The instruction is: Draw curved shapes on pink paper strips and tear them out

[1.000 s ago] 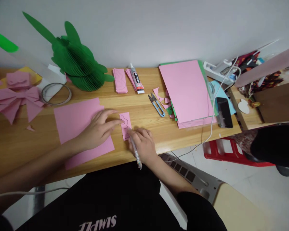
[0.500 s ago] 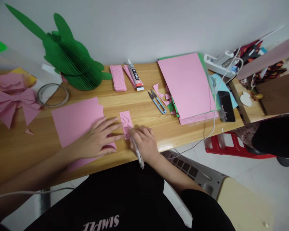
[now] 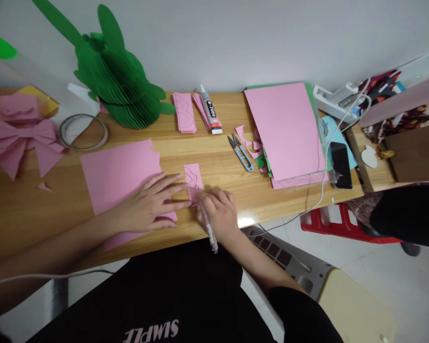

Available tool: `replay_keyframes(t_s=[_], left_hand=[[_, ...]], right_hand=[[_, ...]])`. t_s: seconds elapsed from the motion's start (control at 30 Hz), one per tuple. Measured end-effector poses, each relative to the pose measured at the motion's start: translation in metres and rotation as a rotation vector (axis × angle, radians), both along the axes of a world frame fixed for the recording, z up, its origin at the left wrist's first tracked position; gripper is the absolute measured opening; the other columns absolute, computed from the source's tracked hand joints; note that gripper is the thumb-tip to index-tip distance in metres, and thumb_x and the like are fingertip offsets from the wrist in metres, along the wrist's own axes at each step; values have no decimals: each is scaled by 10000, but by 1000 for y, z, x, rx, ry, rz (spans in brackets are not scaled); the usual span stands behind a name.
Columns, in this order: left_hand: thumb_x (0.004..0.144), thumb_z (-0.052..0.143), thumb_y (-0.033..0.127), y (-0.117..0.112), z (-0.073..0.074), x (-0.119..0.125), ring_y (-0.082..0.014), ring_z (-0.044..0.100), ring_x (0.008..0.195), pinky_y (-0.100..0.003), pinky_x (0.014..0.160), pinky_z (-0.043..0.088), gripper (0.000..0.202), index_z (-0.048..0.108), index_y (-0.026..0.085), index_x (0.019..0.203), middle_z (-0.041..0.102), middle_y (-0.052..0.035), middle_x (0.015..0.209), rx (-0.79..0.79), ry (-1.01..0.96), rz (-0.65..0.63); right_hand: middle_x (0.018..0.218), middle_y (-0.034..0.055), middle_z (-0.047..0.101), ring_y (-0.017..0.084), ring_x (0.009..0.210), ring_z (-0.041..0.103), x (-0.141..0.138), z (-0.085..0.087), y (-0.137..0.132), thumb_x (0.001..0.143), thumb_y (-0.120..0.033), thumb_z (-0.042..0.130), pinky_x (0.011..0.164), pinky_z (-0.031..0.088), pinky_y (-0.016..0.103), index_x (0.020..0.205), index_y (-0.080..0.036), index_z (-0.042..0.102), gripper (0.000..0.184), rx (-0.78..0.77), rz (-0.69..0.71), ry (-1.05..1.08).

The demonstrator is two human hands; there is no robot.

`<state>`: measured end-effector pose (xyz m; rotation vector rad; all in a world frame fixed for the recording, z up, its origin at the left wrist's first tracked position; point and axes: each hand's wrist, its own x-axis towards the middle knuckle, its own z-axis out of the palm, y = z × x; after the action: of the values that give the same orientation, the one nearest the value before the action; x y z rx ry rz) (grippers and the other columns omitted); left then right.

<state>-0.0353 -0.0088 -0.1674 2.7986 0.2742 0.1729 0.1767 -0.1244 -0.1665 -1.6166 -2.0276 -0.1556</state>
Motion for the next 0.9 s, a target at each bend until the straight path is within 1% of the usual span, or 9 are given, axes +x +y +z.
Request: replay_keyframes(t_s=[0.2, 0.33, 0.47, 0.57, 0.67, 0.77, 0.9], left_hand=[[905, 629, 514, 0, 0, 1, -351, 345, 1420, -547, 1152, 243, 489, 588, 321, 1353, 471, -93, 1504, -19, -8, -4], [907, 620, 527, 0, -1, 2, -338, 353, 1413, -520, 1143, 263, 483, 591, 327, 1346, 481, -86, 1493, -18, -3, 0], [902, 625, 533, -1, -1, 2, -337, 367, 1401, -517, 1127, 288, 496, 579, 338, 1356, 492, -89, 1478, -23, -14, 4], [909, 624, 514, -1, 0, 3, -340, 370, 1398, -514, 1124, 293, 466, 599, 326, 1335, 498, -98, 1467, -28, -13, 4], [915, 621, 502, -1, 1, 3, -347, 374, 1393, -514, 1121, 294, 450, 610, 312, 1323, 491, -111, 1472, -28, -19, 1], [913, 622, 506, -1, 0, 2, -350, 377, 1392, -513, 1121, 291, 461, 604, 309, 1330, 480, -117, 1482, -23, -28, -1], [920, 608, 514, -1, -1, 2, -346, 367, 1401, -511, 1122, 293, 472, 586, 317, 1348, 478, -114, 1484, -19, -17, 6]], right_hand=[[860, 52, 752, 230, 859, 644, 0, -1, -1, 851, -144, 547, 775, 462, 356, 1118, -192, 621, 281, 8, -17, 14], [819, 51, 722, 234, 842, 643, 1, -2, -1, 861, -157, 547, 755, 485, 363, 1134, -212, 650, 296, -12, -59, 86], [845, 60, 720, 232, 833, 659, 7, 3, 3, 888, -198, 547, 758, 527, 368, 1090, -231, 689, 248, -152, -123, 234], [942, 69, 742, 227, 887, 687, 12, 8, 8, 922, -258, 542, 790, 557, 374, 1077, -228, 694, 219, -270, -146, 396], [1016, 62, 753, 223, 956, 699, 13, 11, 11, 936, -285, 538, 837, 568, 384, 1055, -238, 698, 205, -300, -153, 575], [955, 50, 766, 216, 878, 713, 10, 14, 11, 913, -254, 557, 798, 578, 383, 996, -238, 710, 175, -285, -146, 647], [852, 45, 769, 206, 752, 714, 7, 19, 10, 874, -210, 569, 706, 588, 368, 920, -221, 722, 160, -309, -118, 631]])
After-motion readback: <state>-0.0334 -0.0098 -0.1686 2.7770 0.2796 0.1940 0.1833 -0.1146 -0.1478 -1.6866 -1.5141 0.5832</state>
